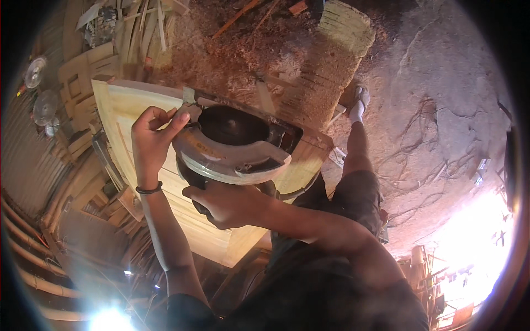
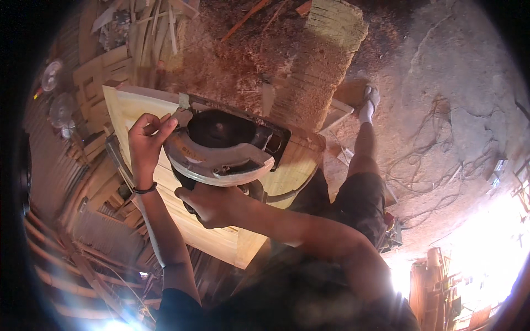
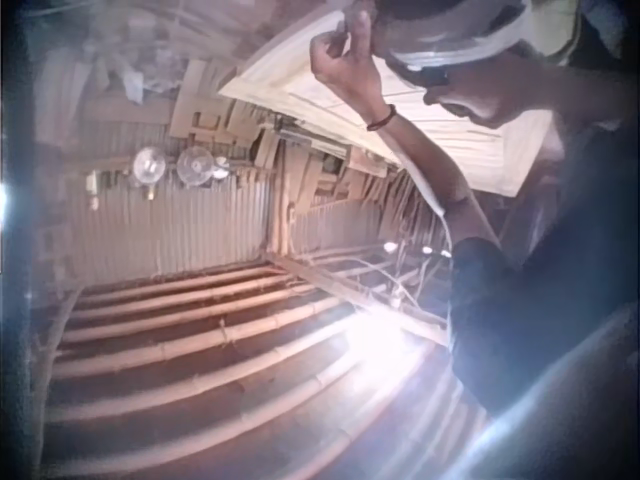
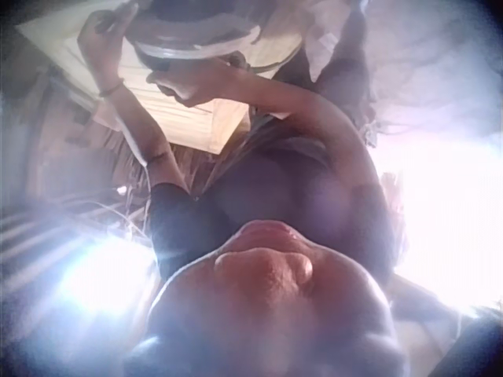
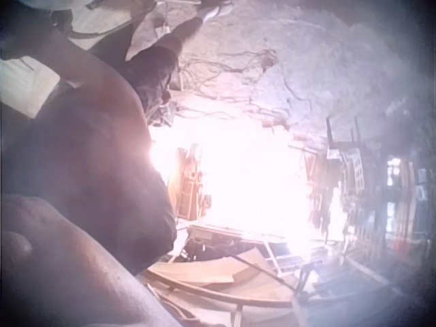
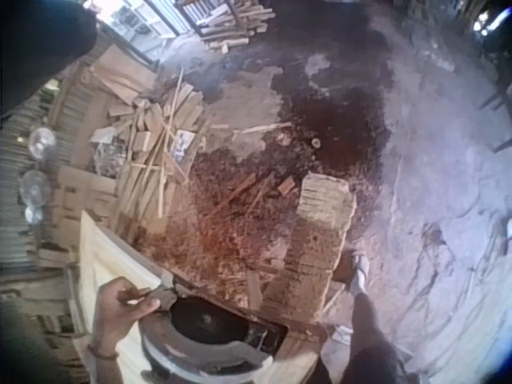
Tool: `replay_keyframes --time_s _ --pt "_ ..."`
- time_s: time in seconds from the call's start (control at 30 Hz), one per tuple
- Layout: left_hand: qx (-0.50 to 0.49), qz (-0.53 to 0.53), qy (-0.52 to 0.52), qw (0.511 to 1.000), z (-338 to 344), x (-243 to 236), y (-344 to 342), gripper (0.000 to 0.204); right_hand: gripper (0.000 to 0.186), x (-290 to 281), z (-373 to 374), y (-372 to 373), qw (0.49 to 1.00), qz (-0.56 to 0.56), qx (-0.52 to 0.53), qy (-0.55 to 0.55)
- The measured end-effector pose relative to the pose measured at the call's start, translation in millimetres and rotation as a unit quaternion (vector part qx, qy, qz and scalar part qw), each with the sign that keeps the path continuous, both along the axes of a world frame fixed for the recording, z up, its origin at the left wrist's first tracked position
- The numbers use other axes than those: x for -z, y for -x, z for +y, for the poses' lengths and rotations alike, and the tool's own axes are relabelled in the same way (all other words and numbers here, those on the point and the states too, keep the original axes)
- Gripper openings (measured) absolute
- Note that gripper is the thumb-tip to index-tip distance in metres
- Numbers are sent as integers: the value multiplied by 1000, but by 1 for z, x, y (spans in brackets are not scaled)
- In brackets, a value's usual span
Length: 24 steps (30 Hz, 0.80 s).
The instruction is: Cutting a wooden door or panel using a circular saw and a hand saw.
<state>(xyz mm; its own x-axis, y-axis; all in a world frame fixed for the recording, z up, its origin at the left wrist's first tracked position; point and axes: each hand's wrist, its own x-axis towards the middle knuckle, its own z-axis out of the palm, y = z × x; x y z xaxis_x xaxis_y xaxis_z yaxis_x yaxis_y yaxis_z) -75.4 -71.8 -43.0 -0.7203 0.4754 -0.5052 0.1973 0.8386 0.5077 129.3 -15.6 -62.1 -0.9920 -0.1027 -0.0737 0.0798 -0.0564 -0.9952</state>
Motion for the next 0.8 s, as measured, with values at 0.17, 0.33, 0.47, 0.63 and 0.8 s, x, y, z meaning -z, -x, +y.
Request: replay_keyframes --time_s 0.17,0.33,0.47,0.63,0.8 --pt "17 22 1 1000 4 0 -1 42 56 1 -3 -3 999 -7 33 -23" --pt "9 4 -2 1000 11 -5 -5 40 62 -20 -5 -19 958 -75 207 -185" --pt "6 -1 -4 1000 14 -5 -7 39 61 -18 -12 -39 961 -165 105 -198" --pt "2 2 -14 1000 12 -3 -6 45 39 -23 -5 -34 958 -176 144 -178" --pt "-5 6 -27 1000 13 -7 -7 50 34 -12 -3 -50 962 -205 84 -160"
